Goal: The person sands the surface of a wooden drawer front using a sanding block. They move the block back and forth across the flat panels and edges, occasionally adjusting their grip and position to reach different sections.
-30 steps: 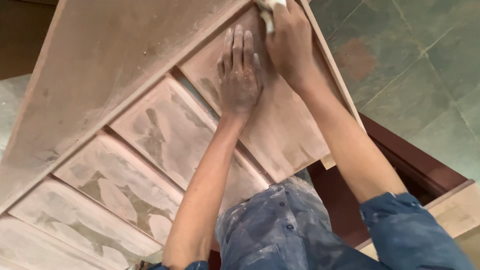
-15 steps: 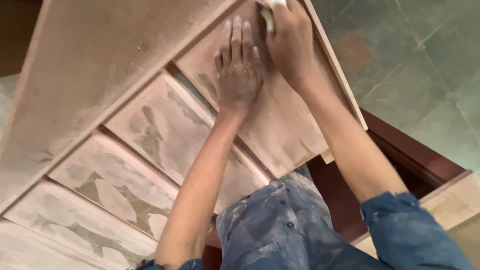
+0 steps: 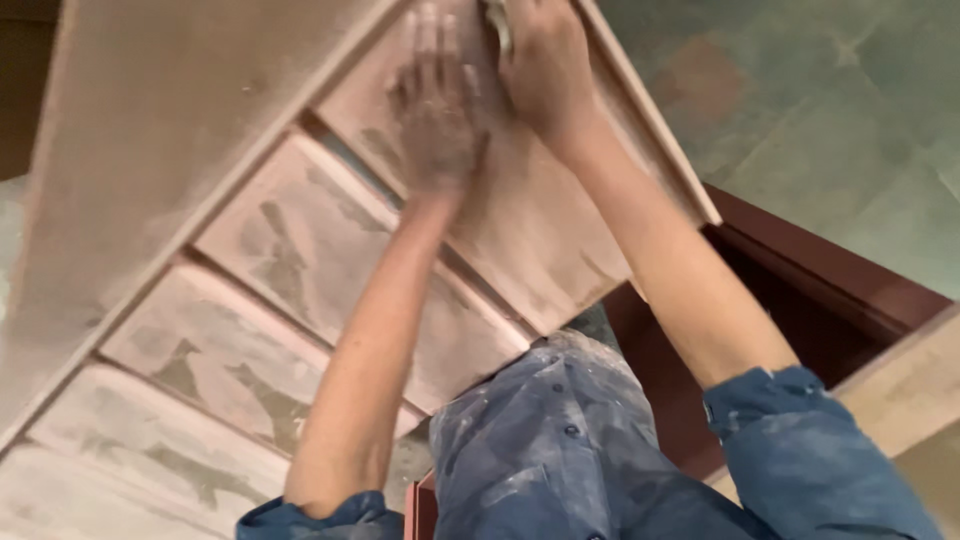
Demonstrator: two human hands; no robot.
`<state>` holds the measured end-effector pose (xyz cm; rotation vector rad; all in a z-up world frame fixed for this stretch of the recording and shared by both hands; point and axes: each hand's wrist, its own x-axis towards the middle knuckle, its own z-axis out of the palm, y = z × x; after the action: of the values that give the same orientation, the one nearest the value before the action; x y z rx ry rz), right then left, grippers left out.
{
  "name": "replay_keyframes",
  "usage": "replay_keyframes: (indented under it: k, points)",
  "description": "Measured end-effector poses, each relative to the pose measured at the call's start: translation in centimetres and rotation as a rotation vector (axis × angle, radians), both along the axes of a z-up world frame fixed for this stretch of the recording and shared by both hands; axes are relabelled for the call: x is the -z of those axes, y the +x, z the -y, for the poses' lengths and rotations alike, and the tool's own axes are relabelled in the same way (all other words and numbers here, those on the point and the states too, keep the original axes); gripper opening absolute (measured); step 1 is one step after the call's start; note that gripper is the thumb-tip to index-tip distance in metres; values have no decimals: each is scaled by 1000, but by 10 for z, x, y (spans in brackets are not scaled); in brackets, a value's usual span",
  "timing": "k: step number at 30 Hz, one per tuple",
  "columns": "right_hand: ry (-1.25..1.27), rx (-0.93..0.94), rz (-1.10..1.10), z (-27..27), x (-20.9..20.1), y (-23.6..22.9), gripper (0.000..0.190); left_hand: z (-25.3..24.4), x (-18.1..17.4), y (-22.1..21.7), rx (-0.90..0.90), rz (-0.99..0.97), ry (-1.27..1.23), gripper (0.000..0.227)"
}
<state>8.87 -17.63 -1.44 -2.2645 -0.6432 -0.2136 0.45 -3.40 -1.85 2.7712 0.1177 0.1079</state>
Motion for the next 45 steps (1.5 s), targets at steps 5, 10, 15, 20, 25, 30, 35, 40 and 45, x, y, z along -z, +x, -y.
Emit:
replay_keyframes:
  k: [5, 10, 15, 20, 25, 30, 35, 40, 45]
  points:
    - [-185, 152, -258, 165, -26, -191, 49, 2, 0, 2, 86, 59, 57, 49]
    - [-751, 455, -755, 324, -68, -401, 24, 4, -1, 4, 328, 168, 218, 51]
    - [-548, 726, -753, 349, -60, -476, 22, 99, 10, -84, 762, -321, 65, 56]
    - [-445, 874, -759, 297, -61, -463, 24, 86, 30, -84, 911, -103, 102, 56]
    - [-341, 963, -660, 315, -75, -473, 25, 37, 33, -34, 555, -28, 237, 53]
    - [-340, 980, -566, 330, -64, -460, 22, 179, 31, -137, 883, -588, -5, 52]
    - [-42, 938, -490, 314, -76, -410, 26, 219, 8, -202, 1168, -137, -564, 55]
    - [62, 977, -576, 280, -83, -363, 21, 153, -18, -148, 669, -272, -407, 53]
    - [1288, 756, -961, 226, -60, -286, 26, 113, -46, -140, 247, -515, -742, 67]
